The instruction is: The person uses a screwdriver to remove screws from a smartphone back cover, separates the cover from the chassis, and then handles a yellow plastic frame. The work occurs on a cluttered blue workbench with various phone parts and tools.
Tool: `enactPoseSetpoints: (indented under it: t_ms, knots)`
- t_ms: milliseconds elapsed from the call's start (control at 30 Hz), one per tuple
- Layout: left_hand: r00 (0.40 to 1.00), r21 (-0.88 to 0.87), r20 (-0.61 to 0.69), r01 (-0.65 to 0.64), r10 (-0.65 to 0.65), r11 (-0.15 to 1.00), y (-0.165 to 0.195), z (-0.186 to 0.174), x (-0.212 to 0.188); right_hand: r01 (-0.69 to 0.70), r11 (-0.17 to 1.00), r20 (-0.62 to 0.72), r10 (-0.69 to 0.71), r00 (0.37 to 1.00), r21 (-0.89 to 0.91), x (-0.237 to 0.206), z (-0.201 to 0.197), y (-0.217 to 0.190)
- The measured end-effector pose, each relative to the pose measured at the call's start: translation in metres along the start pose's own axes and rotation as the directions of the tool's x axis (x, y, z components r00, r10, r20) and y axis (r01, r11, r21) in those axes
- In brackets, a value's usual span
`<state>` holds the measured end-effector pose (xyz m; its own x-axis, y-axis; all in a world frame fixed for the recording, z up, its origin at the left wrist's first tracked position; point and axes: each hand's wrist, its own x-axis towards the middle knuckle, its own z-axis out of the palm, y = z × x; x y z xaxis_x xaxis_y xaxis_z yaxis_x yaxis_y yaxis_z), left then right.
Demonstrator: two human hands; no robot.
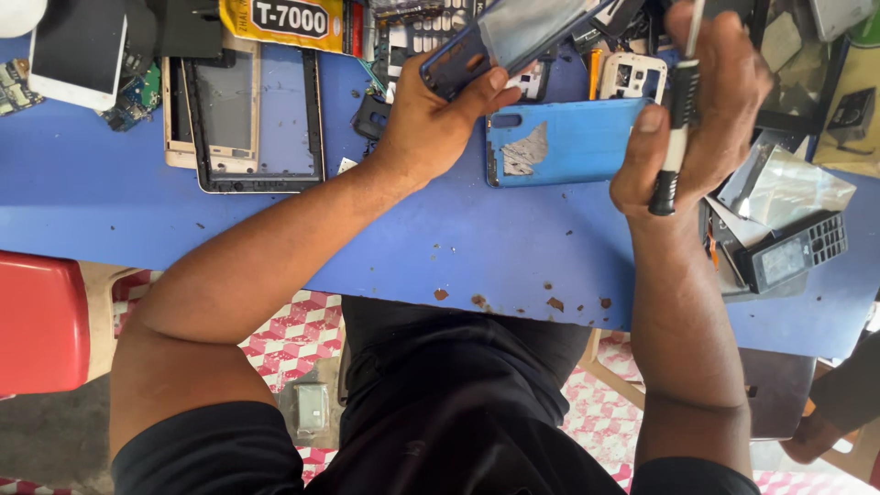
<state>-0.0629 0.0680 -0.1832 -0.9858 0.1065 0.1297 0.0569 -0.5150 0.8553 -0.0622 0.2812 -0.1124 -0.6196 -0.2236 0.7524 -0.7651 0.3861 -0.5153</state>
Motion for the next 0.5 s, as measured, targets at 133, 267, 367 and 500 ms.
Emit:
enactPoseSetpoints:
  t_ms: [133, 267, 367, 500]
  knots:
    - [1.0, -0.042, -0.03, -0.006, 0.005, 0.999, -0.0022, -0.0005, 0.0033, 0.099, 0.979, 0.28, -0.046, 0.959, -0.179, -0.0007, 0.0043, 0.0013]
    - [0.999, 0.026, 0.021, -0.037, 0.037, 0.999, -0.0023, -0.0031, -0.0006, 0.076, 0.987, 0.371, -0.017, 0.928, -0.145, -0.0074, 0.0046, -0.0023]
    - [0.999, 0.077, 0.03, -0.042, 0.039, 0.996, -0.0018, -0.0035, -0.0037, 0.06, 0.988, 0.375, -0.003, 0.927, -0.142, -0.0081, 0.0056, -0.0028]
    - [0.998, 0.128, 0.042, -0.047, 0.042, 0.991, -0.0043, -0.003, -0.0051, 0.081, 0.985, 0.362, -0.021, 0.932, -0.151, -0.0034, 0.0051, -0.0011]
